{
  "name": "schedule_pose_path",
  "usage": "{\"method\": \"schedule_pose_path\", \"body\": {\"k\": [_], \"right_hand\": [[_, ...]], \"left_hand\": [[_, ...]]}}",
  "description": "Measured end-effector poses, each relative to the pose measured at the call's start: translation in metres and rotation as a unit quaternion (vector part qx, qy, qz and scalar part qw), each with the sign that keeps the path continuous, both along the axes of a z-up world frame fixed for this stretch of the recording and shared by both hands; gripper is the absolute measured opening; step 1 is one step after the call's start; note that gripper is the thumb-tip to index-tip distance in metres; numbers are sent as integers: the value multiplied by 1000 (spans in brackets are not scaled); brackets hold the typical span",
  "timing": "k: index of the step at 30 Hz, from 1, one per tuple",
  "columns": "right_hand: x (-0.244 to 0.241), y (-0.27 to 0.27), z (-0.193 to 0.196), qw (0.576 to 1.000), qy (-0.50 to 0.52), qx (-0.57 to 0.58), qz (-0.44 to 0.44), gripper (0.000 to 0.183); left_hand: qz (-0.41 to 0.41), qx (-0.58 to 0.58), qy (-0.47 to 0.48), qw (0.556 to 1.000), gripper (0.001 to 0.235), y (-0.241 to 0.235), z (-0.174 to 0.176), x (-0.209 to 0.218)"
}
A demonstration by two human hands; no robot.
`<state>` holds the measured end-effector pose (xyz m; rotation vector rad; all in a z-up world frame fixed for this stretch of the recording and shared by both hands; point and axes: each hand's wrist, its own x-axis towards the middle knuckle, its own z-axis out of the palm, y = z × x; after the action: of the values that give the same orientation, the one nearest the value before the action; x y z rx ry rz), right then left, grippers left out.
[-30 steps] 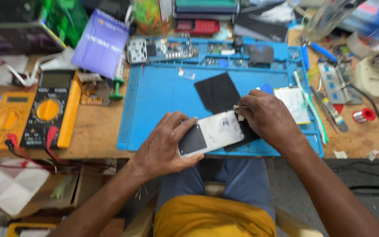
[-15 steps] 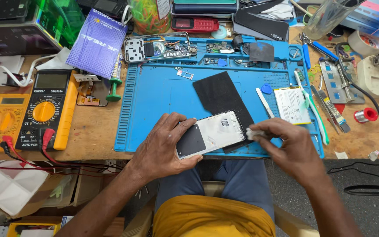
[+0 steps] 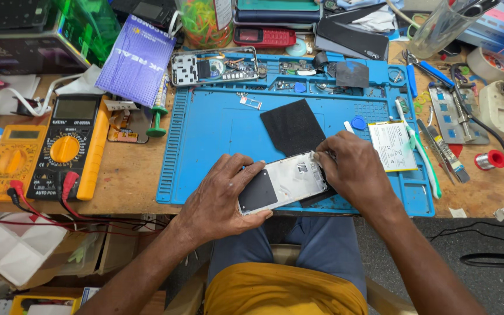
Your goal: The person uses a metal prying tool to carefully separate the back cover from the frame of a disassembled smartphone. They work along the edges and corners to release the adhesive or clips holding the cover in place.
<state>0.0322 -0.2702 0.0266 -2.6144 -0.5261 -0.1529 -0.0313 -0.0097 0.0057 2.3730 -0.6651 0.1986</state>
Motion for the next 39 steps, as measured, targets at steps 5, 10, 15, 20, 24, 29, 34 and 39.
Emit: {"method": "schedule_pose_path", "body": {"k": [5,10,15,20,24,29,34,39], "right_hand": [[-27,-21,-2,993,100,-37,-44,17],[-24,-55,22,979,129,69,-144,14],[-2,-52,27,990,-38,107,-84,35],[-15,-50,18,981,18,-135,-135,33],[-27,-52,13,974,59,-170,-135,37],[-26,-80,10,975,127,84,-162,46],[-56,-111,-17,819,44,568,-64,49],[-76,-96,-49,717,52,693,-57,35]], "left_hand": [[9,4,2,1000,83,0,-1,-1],[5,8,6,1000,84,0,-2,2],[8,23,-13,1000,82,-2,-2,2],[15,42,-5,999,82,-4,-1,3],[22,64,4,998,83,-6,-1,4],[22,81,0,996,89,-7,0,3],[21,81,-10,996,102,-10,6,3],[-24,108,-26,994,90,-27,16,4]]}}
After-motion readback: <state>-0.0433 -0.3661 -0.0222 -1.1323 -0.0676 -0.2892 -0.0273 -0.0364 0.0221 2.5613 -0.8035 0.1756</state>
